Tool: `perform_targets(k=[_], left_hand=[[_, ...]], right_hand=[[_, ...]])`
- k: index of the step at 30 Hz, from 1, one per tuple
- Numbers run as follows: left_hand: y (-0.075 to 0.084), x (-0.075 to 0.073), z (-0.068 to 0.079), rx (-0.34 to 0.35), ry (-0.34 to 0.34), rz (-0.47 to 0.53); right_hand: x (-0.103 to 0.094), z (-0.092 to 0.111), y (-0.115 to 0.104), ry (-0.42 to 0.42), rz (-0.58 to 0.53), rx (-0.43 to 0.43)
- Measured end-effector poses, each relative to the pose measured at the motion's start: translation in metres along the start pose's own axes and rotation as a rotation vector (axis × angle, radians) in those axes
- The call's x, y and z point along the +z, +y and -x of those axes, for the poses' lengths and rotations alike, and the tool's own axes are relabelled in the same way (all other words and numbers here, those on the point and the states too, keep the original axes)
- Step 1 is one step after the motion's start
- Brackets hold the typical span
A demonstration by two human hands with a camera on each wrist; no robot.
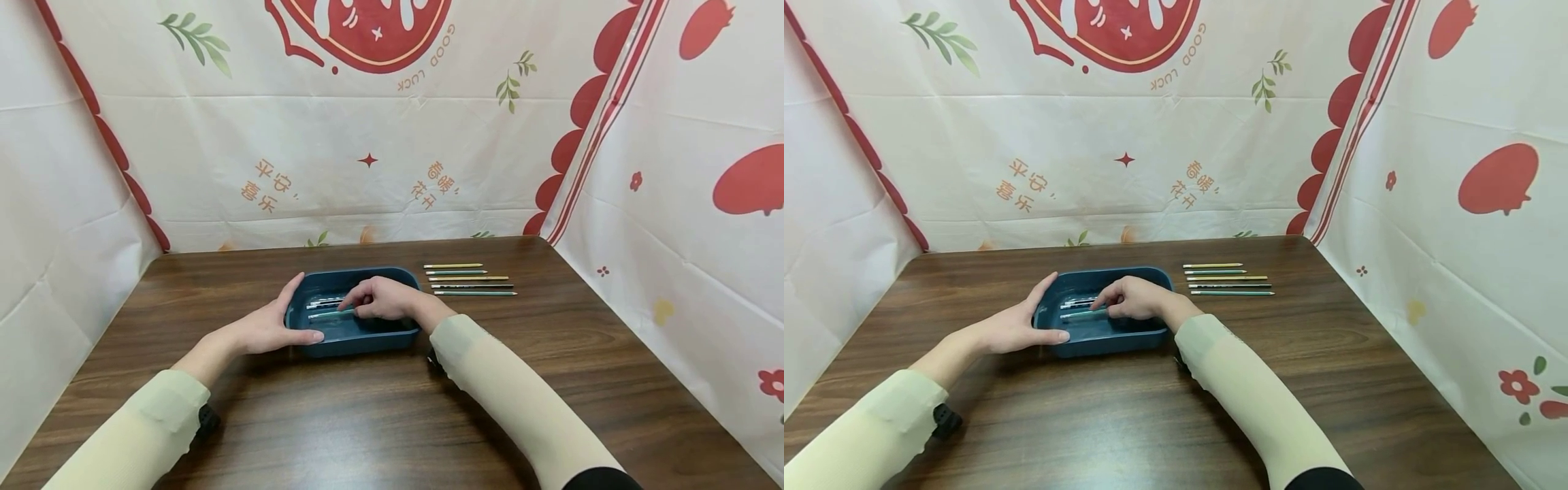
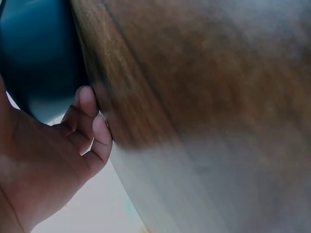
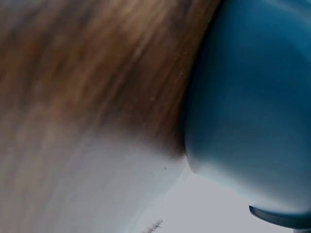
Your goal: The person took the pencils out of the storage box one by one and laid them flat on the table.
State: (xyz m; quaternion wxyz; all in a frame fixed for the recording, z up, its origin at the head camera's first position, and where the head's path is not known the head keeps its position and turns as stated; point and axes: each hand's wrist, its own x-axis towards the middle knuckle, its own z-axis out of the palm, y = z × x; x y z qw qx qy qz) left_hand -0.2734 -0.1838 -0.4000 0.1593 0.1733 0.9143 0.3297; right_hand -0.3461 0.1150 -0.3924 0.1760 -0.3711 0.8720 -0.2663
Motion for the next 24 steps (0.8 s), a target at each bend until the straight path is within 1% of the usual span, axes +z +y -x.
perform_targets(k=[4,7,12,15,17,20,24], left_hand=[[0.001,0.0,0.0,0.003,0.004,-0.01],[0.001,0.001,0.001,0.006,-0.003,-0.013],[0.003,0.002,0.0,0.002,-0.006,-0.009],[0.004,0.002,0.0,-0.003,-0.006,-0.005],[0.004,0.001,0.0,-0.002,-0.005,-0.007],[0.003,0.001,0.001,-0.003,0.002,-0.018],[0.002,0.001,0.002,-0.006,0.011,-0.028]], right_hand=[[-0.003,0.002,-0.001,0.031,-0.009,-0.025],[-0.008,0.006,-0.005,0.051,-0.026,-0.04],[-0.024,0.019,-0.017,0.099,-0.058,-0.082],[-0.035,0.032,-0.021,0.123,-0.069,-0.102],[-0.042,0.043,-0.019,0.131,-0.07,-0.111],[-0.051,0.059,-0.012,0.141,-0.066,-0.121],[-0.062,0.085,0.003,0.16,-0.052,-0.105]])
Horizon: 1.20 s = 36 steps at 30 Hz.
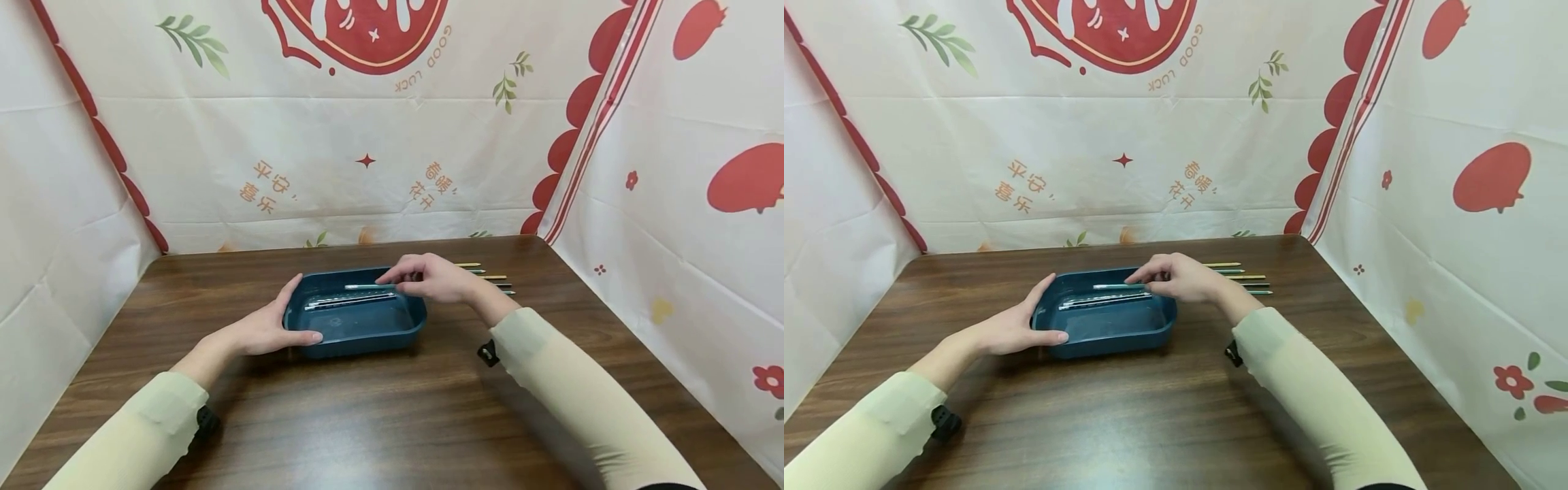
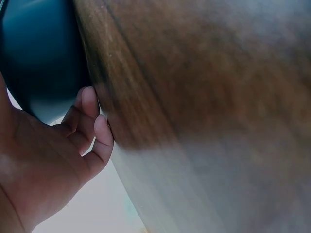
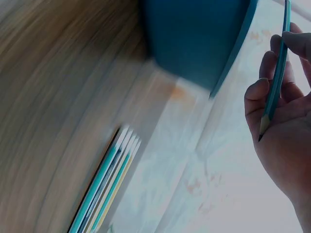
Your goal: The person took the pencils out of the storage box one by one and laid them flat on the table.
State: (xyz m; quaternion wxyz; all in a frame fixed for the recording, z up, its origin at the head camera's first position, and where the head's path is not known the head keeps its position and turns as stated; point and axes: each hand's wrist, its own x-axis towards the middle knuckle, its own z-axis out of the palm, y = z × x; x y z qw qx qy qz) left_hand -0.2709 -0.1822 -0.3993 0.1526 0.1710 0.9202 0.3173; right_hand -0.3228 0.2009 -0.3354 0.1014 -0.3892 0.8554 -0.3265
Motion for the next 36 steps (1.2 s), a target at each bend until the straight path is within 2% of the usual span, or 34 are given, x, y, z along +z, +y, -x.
perform_targets(k=[10,20,30,36], left_hand=[[-0.004,-0.001,-0.001,0.007,0.007,0.0],[-0.003,-0.001,-0.002,0.013,0.0,0.0],[-0.003,0.0,-0.002,0.013,-0.001,0.002],[-0.003,0.0,-0.001,0.015,-0.004,0.011]], right_hand=[[-0.031,0.059,0.038,0.105,0.035,0.057],[-0.052,0.101,0.078,0.162,0.038,0.215],[-0.055,0.114,0.107,0.017,0.065,0.321],[-0.051,0.112,0.115,-0.004,0.061,0.362]])
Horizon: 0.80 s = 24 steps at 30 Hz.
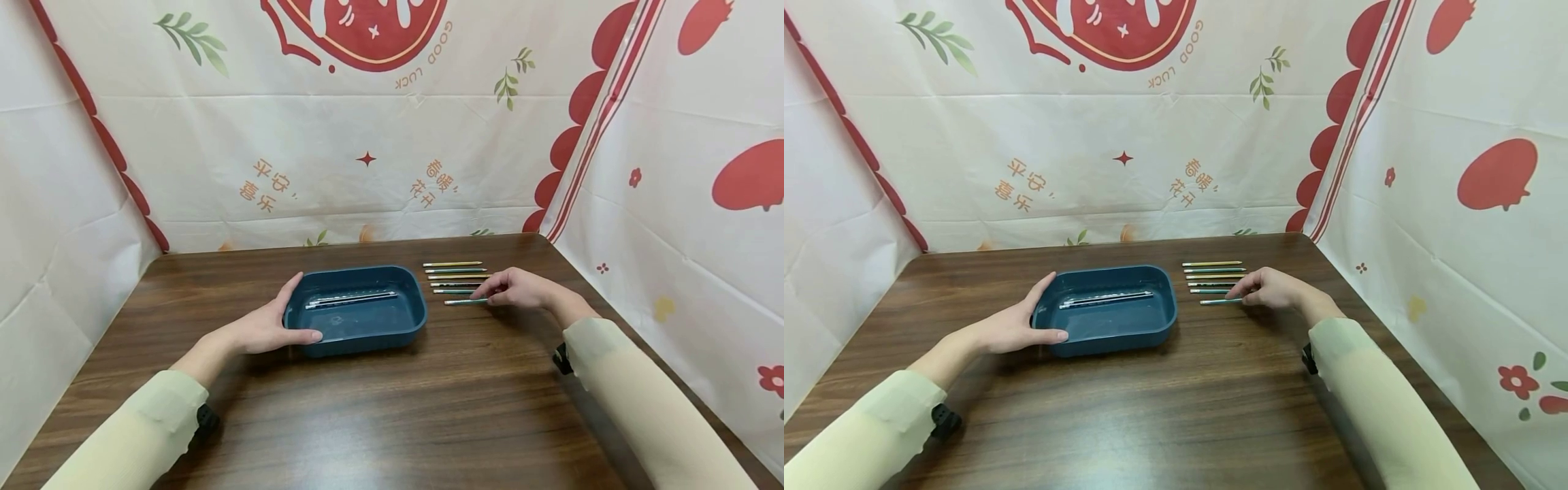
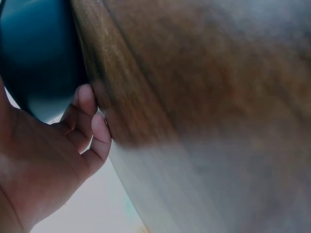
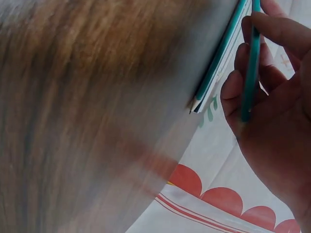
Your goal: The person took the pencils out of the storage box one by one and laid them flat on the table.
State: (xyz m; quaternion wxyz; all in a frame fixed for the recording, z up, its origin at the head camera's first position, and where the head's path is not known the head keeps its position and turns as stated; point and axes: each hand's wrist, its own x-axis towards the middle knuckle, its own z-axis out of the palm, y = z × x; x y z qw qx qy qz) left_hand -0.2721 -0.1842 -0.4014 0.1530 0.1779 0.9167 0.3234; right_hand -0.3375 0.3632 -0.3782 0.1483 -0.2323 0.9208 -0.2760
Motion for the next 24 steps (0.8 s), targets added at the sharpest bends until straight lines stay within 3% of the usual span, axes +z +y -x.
perform_targets(k=[9,24], left_hand=[[0.001,0.0,0.0,-0.001,-0.001,0.003],[0.002,-0.001,0.0,-0.015,-0.005,-0.002]], right_hand=[[0.009,-0.008,0.004,0.023,0.047,0.038],[0.017,-0.019,0.005,0.063,0.1,-0.009]])
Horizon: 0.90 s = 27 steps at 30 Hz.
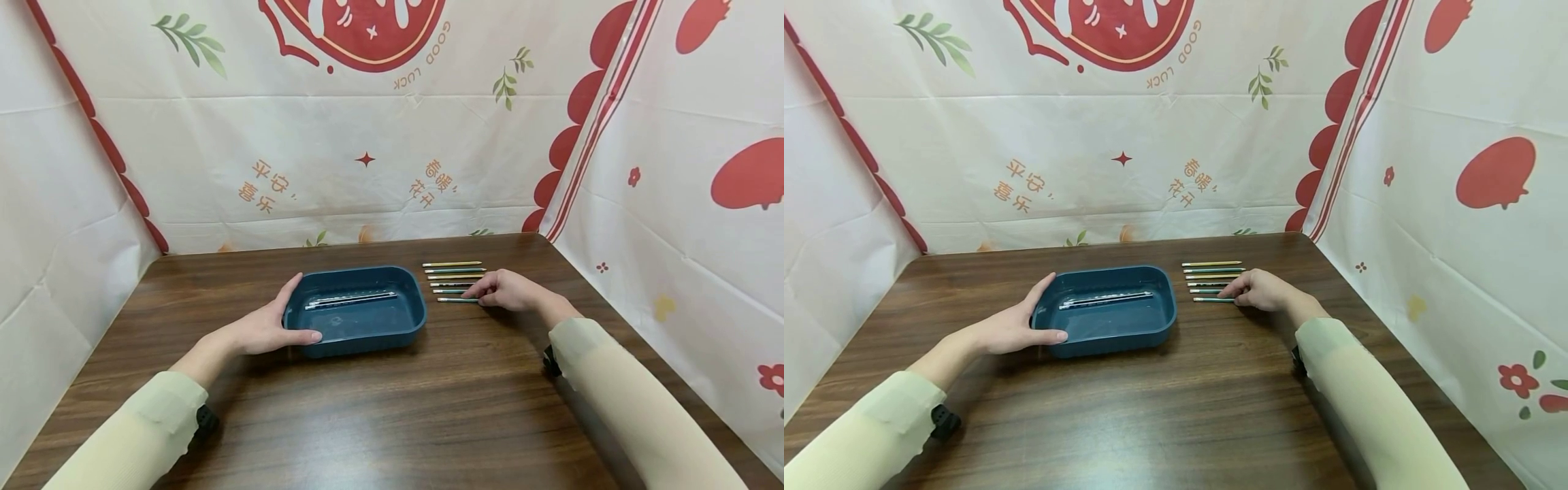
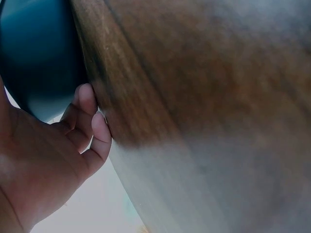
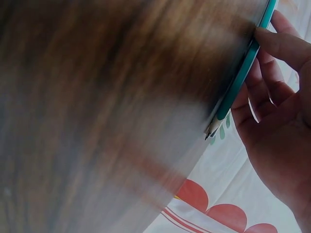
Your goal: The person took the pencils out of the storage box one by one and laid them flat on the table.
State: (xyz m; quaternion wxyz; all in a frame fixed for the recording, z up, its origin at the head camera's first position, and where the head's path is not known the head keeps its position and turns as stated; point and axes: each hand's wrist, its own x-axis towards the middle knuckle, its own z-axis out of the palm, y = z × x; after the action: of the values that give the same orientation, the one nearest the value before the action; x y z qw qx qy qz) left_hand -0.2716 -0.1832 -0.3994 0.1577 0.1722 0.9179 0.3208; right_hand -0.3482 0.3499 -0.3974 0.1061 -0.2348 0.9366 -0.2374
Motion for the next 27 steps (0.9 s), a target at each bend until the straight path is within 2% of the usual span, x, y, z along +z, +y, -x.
perform_targets(k=[16,22,27], left_hand=[[0.0,0.0,0.0,0.007,-0.005,0.01],[0.0,0.0,-0.001,0.007,-0.009,0.009],[0.0,-0.001,-0.001,0.007,-0.01,0.003]], right_hand=[[0.001,0.0,0.0,-0.008,-0.032,0.006],[-0.002,0.002,-0.002,0.023,-0.018,-0.006],[-0.004,0.002,-0.013,0.064,-0.041,-0.019]])
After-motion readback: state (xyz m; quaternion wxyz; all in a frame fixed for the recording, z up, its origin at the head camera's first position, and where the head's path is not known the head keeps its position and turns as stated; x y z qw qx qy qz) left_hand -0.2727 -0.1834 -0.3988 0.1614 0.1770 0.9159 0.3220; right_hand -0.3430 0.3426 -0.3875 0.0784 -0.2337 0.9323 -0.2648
